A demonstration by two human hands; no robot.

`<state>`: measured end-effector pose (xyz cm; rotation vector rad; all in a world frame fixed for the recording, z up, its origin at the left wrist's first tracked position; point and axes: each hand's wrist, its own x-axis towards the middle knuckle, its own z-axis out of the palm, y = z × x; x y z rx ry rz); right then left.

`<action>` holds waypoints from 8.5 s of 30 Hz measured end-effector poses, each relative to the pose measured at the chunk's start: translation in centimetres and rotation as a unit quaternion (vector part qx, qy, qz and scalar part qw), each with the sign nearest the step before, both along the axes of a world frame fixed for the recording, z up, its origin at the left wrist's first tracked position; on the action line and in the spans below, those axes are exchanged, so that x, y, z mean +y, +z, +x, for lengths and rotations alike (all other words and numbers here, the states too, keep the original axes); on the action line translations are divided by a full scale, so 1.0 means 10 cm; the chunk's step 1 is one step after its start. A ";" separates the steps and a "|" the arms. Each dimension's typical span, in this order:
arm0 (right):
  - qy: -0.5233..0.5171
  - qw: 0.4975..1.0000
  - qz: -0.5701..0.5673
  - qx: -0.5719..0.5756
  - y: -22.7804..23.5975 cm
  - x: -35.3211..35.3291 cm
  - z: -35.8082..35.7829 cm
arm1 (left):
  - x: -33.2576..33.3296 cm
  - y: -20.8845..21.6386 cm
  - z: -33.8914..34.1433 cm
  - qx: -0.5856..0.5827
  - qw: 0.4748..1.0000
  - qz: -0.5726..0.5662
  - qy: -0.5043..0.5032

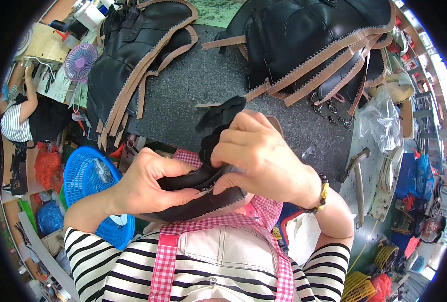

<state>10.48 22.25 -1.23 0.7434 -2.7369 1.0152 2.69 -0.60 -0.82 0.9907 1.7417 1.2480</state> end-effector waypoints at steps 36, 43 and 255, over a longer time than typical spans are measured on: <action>-0.019 0.945 0.252 0.208 0.01 -0.18 0.66 | -0.10 -0.15 0.42 0.665 0.735 0.123 -0.057; -0.028 0.952 0.189 0.240 -0.09 -0.19 0.61 | -0.09 -0.17 0.43 0.602 0.787 0.129 -0.043; -0.302 0.928 0.060 -0.208 -0.44 0.19 0.76 | 0.70 -1.21 0.33 0.629 0.769 0.110 -0.012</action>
